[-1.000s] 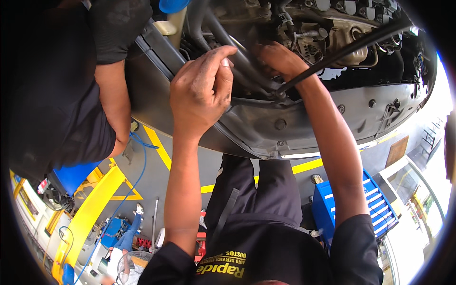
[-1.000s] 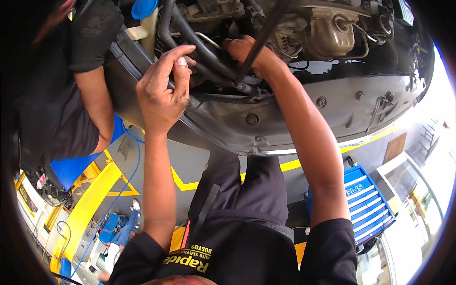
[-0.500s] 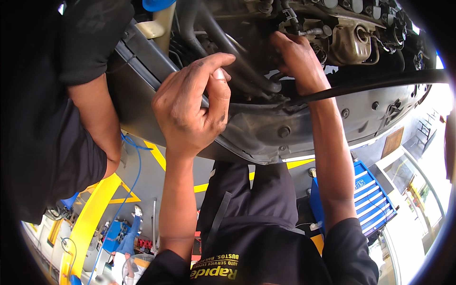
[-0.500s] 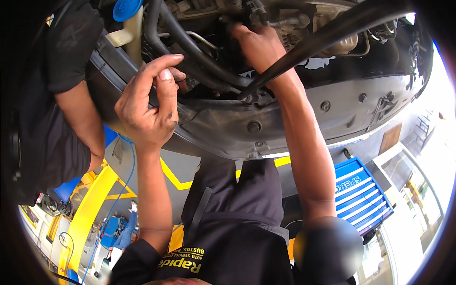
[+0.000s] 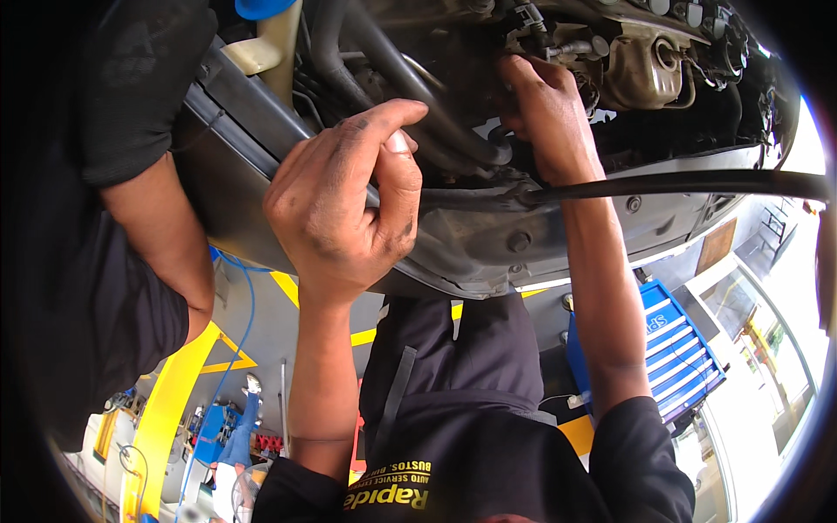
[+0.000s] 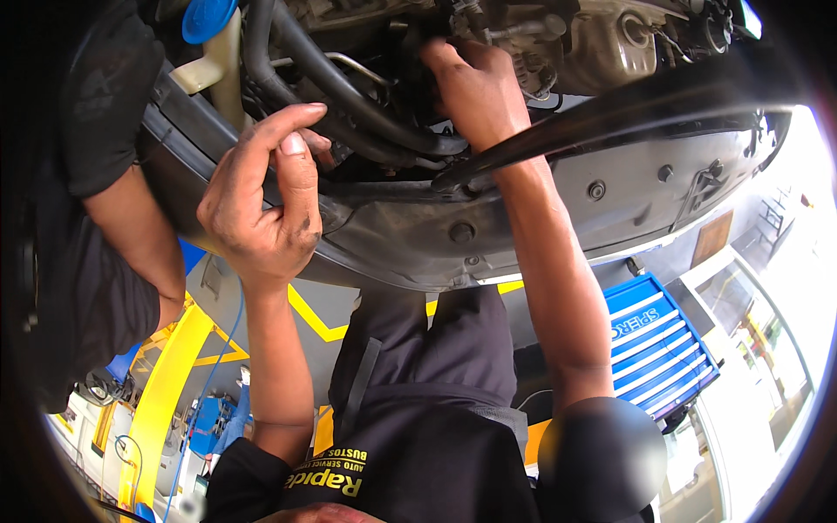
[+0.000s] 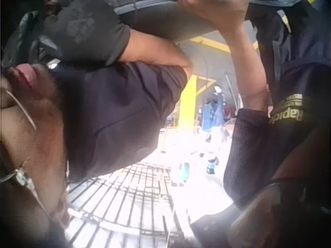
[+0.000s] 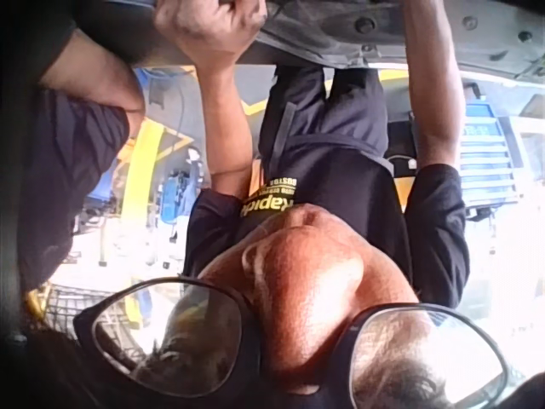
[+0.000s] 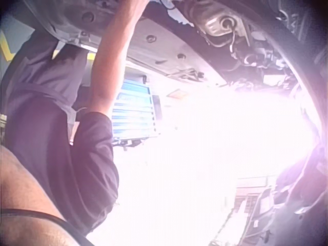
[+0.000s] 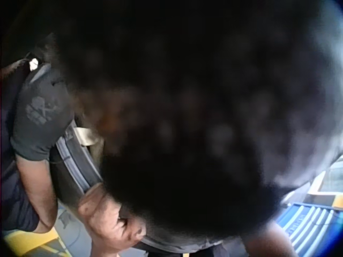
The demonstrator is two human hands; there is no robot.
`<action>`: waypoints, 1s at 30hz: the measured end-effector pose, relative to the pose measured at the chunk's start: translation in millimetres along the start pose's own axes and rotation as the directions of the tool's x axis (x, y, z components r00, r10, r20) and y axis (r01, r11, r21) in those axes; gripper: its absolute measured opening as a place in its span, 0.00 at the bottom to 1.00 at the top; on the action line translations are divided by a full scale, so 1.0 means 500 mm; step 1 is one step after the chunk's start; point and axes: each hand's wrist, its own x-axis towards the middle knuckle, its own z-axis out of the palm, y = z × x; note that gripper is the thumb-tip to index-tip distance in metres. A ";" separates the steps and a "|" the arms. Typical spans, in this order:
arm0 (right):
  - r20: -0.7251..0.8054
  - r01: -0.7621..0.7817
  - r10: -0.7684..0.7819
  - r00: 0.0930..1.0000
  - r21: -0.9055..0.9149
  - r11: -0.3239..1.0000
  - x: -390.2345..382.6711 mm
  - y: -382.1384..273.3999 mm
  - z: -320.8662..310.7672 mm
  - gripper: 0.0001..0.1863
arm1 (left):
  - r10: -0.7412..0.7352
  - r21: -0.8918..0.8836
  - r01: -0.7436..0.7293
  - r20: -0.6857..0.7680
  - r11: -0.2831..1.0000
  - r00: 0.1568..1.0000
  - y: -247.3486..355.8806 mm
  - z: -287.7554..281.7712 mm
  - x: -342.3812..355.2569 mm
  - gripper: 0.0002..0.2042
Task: The person works under the hood of a car, using a socket wrench to loosen and remove bolts from a metal component. They then remove the component, which appears to be a fuel injector, and proceed to reinstall it, tightening the bolts back into place.
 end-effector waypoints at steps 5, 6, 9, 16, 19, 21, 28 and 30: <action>0.139 0.223 -0.207 0.968 -0.114 0.968 0.001 -0.095 0.001 0.23 | 0.001 0.050 -0.005 0.076 0.999 0.997 0.008 -0.008 0.005 0.08; 0.153 0.231 -0.210 0.966 -0.139 0.963 -0.013 -0.113 -0.004 0.23 | 0.020 0.046 -0.023 0.055 0.999 0.998 0.006 -0.005 0.006 0.08; 0.098 0.266 -0.248 0.964 -0.268 0.926 -0.041 -0.137 0.015 0.22 | 0.059 0.056 -0.059 0.006 0.997 0.998 -0.003 0.002 0.005 0.09; -0.046 0.341 -0.384 0.922 -0.371 0.864 -0.057 -0.144 0.029 0.21 | 0.054 0.048 -0.055 0.010 0.997 0.998 -0.002 0.002 0.007 0.08; -0.024 0.370 -0.412 0.911 -0.398 0.840 -0.040 -0.154 0.015 0.21 | 0.058 0.064 -0.058 0.011 0.996 0.998 0.000 0.002 0.010 0.08; -0.004 0.383 -0.423 0.906 -0.415 0.825 -0.034 -0.161 0.012 0.21 | 0.058 0.076 -0.059 0.011 0.995 0.998 -0.001 0.003 0.008 0.07; 0.031 0.410 -0.459 0.888 -0.505 0.760 -0.035 -0.172 -0.015 0.20 | -0.034 0.100 0.028 0.054 0.995 0.998 0.012 -0.001 0.010 0.06; 0.020 0.414 -0.481 0.877 -0.539 0.734 -0.048 -0.162 -0.023 0.20 | -0.043 0.115 0.036 0.055 0.993 0.998 0.013 -0.002 0.012 0.06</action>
